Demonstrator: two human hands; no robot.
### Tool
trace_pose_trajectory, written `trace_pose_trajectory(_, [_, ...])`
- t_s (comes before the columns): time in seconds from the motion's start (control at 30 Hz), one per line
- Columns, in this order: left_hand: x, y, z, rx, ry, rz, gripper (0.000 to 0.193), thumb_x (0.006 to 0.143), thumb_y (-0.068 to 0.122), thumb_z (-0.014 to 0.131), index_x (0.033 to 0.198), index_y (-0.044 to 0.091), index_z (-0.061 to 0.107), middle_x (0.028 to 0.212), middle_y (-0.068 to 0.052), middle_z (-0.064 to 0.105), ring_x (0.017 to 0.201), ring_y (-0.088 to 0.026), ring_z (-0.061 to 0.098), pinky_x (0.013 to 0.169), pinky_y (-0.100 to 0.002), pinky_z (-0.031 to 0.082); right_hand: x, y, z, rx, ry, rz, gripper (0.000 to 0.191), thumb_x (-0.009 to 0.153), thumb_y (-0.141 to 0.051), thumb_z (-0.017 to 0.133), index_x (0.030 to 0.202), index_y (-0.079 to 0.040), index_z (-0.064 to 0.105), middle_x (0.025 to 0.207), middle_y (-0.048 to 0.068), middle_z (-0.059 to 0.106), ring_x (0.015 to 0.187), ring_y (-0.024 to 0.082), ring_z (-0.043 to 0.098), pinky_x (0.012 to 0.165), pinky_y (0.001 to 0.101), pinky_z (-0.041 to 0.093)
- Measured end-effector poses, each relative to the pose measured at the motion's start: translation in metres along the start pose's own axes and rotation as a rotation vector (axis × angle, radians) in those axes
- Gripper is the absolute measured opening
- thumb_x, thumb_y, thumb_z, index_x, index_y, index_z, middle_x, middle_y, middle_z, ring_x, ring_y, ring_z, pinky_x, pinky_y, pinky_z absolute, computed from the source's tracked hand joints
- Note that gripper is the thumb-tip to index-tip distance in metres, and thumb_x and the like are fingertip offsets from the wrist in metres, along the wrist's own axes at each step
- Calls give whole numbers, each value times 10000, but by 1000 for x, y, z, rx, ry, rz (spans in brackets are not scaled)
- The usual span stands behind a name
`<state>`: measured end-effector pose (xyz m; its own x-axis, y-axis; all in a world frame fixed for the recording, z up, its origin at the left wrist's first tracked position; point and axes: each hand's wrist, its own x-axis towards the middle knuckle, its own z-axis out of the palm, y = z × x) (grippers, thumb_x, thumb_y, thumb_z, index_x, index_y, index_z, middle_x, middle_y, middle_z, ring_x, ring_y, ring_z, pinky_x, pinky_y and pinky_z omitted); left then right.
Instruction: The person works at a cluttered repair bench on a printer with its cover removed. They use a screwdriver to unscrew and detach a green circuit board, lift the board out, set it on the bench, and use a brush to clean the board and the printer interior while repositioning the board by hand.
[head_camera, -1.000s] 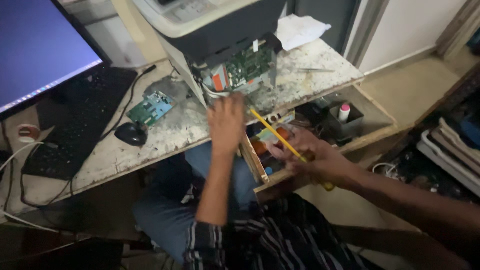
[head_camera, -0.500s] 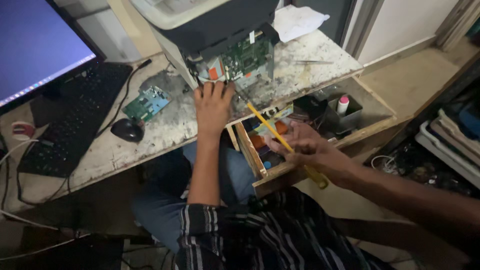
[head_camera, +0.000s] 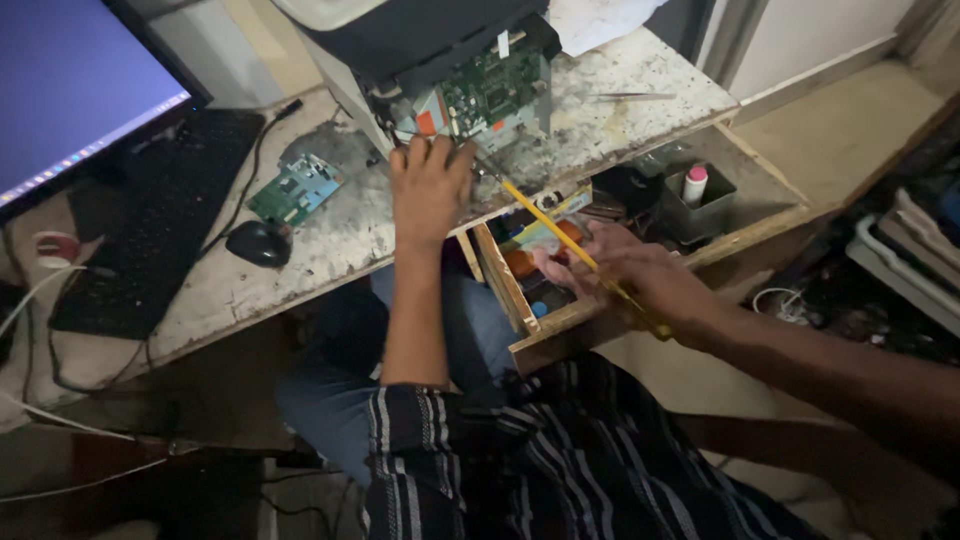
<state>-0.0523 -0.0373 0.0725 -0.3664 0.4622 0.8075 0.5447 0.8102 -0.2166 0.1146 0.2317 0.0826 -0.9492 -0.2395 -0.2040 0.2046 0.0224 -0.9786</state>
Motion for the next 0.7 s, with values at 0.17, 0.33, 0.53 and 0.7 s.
trace_pose_trajectory(0.17, [-5,-3,3,29,22,31,328,869,165,692,1194,180,733,1089,3,627,1071,-245,550,926,-428,422,-6,6,-9,-335,201,175,293,910,-338,762,1138,-157,796,672,31,546,554,114,479,477,290,338])
trace_pose_trajectory(0.33, [-7,-4,5,37,17,39,299,889,165,647,1176,153,729,1141,29,668,1052,-229,580,892,-411,423,5,5,-52,-642,157,19,366,878,-271,774,1233,-189,747,695,46,671,542,119,546,493,315,456])
trace_pose_trajectory(0.53, [-19,1,3,-106,198,42,256,891,139,746,1143,119,708,1175,-49,674,1075,-268,585,895,-434,428,15,24,-142,-863,223,-279,383,881,-246,764,1238,-109,741,816,79,745,662,96,659,613,309,541])
trace_pose_trajectory(0.7, [-59,-4,-17,-369,393,-300,229,886,63,725,1110,57,677,1125,-127,631,1086,-365,607,943,-487,491,25,55,-177,-710,361,-439,383,949,-252,730,1307,-113,730,840,71,719,683,88,556,620,316,476])
